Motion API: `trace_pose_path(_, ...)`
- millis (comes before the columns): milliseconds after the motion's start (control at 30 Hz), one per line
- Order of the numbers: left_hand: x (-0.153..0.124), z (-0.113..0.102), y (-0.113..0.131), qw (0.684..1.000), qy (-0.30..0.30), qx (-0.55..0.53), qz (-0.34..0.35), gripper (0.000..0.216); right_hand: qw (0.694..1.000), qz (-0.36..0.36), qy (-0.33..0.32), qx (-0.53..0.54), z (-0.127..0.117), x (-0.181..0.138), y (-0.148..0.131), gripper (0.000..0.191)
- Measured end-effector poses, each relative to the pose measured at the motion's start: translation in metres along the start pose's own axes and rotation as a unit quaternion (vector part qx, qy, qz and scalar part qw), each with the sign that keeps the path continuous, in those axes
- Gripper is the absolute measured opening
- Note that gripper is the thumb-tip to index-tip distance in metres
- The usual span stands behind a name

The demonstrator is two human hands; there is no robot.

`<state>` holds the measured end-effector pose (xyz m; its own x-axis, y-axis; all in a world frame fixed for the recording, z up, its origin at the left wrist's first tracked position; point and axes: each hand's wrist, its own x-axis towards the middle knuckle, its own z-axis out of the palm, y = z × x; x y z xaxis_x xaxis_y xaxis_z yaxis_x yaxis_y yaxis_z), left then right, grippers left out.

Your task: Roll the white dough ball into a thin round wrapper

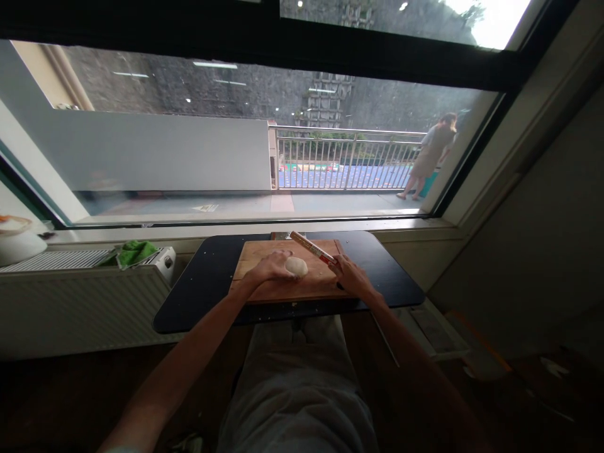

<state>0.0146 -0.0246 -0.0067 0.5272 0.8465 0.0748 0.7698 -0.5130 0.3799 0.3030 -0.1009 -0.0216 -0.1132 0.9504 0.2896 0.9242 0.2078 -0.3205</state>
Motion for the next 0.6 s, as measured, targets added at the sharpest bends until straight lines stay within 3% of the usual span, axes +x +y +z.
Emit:
trace_pose_path(167, -0.016, 0.022, 0.03, 0.989, 0.095, 0.046, -0.102, 0.082, 1.0, 0.01, -0.027, 0.003, -0.002, 0.002, -0.013, 0.025)
trace_pose_path(233, -0.029, 0.025, 0.035, 0.982, 0.121, 0.057, -0.133, 0.071, 0.999, 0.01, -0.03, -0.005, -0.003, 0.004, -0.014, 0.024)
trace_pose_path(300, -0.042, 0.018, 0.03, 0.975, 0.162, 0.063, -0.141, 0.052, 0.999, -0.002, -0.04, -0.016, -0.004, 0.006, -0.014, 0.023)
trace_pose_path(433, -0.052, -0.013, 0.003, 0.958, 0.275, 0.024, -0.075, 0.041, 0.994, -0.087, -0.066, -0.022, -0.004, 0.011, -0.02, 0.022)
trace_pose_path(500, -0.042, -0.024, -0.008, 0.959, 0.281, 0.016, -0.038, 0.038, 0.988, -0.133, -0.079, -0.025, -0.003, 0.017, -0.027, 0.027)
trace_pose_path(600, -0.018, -0.025, -0.016, 0.978, 0.205, 0.031, -0.008, 0.029, 0.979, -0.174, -0.093, -0.044, -0.002, 0.027, -0.037, 0.033)
